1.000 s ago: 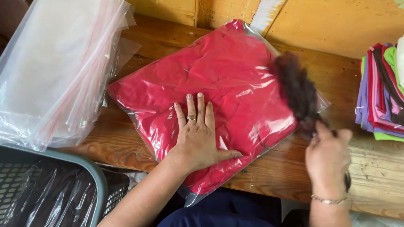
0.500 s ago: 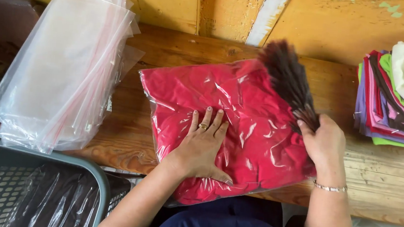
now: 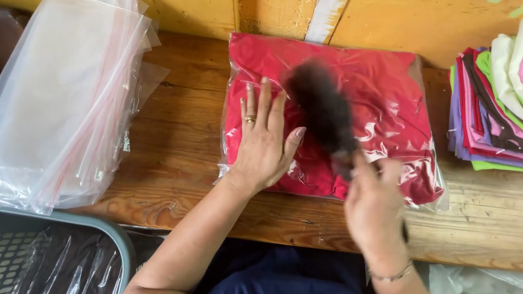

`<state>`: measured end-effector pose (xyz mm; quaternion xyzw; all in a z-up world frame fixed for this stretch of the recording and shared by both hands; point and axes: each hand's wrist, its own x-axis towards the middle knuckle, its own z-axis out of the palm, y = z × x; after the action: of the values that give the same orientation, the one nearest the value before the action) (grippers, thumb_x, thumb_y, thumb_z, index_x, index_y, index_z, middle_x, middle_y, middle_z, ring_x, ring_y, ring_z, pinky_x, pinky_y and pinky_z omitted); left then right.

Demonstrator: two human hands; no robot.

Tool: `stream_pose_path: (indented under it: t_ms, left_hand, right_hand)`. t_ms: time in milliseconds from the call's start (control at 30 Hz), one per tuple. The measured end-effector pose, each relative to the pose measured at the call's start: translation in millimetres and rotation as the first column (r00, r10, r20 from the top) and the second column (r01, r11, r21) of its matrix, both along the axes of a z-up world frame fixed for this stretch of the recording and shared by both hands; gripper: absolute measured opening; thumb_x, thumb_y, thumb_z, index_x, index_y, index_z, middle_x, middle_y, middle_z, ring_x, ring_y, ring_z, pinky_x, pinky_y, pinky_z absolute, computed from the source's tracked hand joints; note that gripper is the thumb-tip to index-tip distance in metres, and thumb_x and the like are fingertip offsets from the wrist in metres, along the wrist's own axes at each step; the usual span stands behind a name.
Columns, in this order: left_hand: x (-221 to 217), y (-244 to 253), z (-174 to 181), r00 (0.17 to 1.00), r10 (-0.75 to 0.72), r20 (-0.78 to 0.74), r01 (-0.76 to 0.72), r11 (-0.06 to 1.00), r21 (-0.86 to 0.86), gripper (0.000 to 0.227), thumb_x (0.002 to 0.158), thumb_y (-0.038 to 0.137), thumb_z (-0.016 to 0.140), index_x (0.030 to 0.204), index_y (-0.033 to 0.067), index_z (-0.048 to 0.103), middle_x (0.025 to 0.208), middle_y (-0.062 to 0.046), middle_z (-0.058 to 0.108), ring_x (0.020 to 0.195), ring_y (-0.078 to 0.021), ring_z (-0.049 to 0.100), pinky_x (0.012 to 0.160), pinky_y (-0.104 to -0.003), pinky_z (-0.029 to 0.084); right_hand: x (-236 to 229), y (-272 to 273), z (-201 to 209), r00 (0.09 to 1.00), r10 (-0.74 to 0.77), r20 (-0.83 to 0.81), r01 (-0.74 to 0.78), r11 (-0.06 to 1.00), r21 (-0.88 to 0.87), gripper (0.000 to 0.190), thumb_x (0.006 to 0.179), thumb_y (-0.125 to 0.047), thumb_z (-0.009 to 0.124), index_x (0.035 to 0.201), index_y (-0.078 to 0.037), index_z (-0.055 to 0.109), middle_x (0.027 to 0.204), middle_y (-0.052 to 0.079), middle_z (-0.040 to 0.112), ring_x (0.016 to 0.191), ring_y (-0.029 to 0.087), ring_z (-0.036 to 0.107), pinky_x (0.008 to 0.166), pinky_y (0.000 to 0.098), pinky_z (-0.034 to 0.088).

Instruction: The person places a folded red garment into a clear plastic bag, seals it, and repeatedly presses and rubs the bag with a small brush to remove air and smooth the contents. The sealed bag is then placed into a gray plastic basket.

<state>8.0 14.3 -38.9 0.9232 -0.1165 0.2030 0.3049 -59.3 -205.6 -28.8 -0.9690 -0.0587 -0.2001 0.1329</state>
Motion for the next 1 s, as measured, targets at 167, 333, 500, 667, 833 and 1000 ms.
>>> stream_pose_path:
  t_ms: [167,333,500,667,833,1000]
  left_hand:
    - [-2,-12,-25,0.982,-0.011,-0.186,0.052,0.975,0.215,0.097,0.101,0.066,0.038,0.162,-0.0032,0.008,0.168,-0.031,-0.001,0.153,-0.0541,-0.008,0.126,-0.063,-0.005]
    - [0,-9,-29,0.952,0.0,-0.307,0.085,0.961,0.264,0.096,0.102,0.068,0.028,0.162,-0.0029,0.001,0.168,-0.031,-0.003,0.153,-0.0533,-0.011,0.124,-0.062,-0.009]
    - [-2,-4,-36,0.993,-0.051,-0.103,0.046,0.998,-0.053,0.102,0.1,0.067,0.034,0.162,-0.0051,-0.003,0.167,-0.035,-0.009,0.151,-0.0571,-0.016,0.125,-0.061,-0.007]
    - [0,2,-43,0.999,-0.037,0.026,0.04,0.987,-0.155,0.099,0.1,0.062,0.036,0.163,-0.0038,-0.002,0.167,-0.032,-0.014,0.151,-0.0562,-0.019,0.125,-0.06,-0.008]
    - [-4,-1,-40,0.999,-0.048,-0.003,0.047,0.997,-0.055,0.097,0.101,0.065,0.035,0.162,-0.0055,0.009,0.166,-0.035,-0.007,0.151,-0.0584,-0.014,0.124,-0.062,-0.006]
    - [-2,-7,-39,0.994,-0.051,-0.094,0.06,0.994,0.092,0.103,0.097,0.072,0.034,0.163,-0.0009,0.005,0.167,-0.033,-0.008,0.151,-0.0581,-0.012,0.123,-0.065,-0.008]
  right_hand:
    - [-16,-11,-42,0.994,-0.04,-0.102,0.026,0.991,-0.134,0.039,0.088,-0.019,0.064,0.126,-0.024,0.07,0.113,0.008,0.054,0.081,0.042,0.072,0.07,0.0508,0.061]
    - [26,-108,-65,0.914,-0.384,-0.13,0.366,0.919,-0.144,0.027,0.102,-0.022,0.06,0.125,-0.024,0.073,0.118,0.007,0.054,0.082,0.046,0.073,0.077,0.0551,0.059]
    - [-4,-25,-37,0.976,-0.159,-0.15,0.15,0.986,-0.071,0.029,0.087,-0.015,0.065,0.116,-0.018,0.068,0.111,0.01,0.055,0.083,0.047,0.071,0.074,0.0557,0.059]
    - [-30,8,-53,0.969,0.107,-0.224,-0.132,0.986,-0.102,0.034,0.087,-0.018,0.06,0.119,-0.026,0.067,0.109,0.004,0.056,0.075,0.04,0.073,0.068,0.0505,0.062]
    - [11,-74,-52,0.959,-0.211,-0.187,0.177,0.967,-0.182,0.028,0.094,-0.02,0.059,0.12,-0.021,0.068,0.114,0.009,0.058,0.078,0.048,0.072,0.072,0.0575,0.06]
    - [28,-75,-50,0.957,-0.27,-0.107,0.239,0.942,-0.233,0.022,0.096,-0.023,0.06,0.116,-0.016,0.065,0.115,0.01,0.058,0.075,0.044,0.072,0.07,0.0523,0.06]
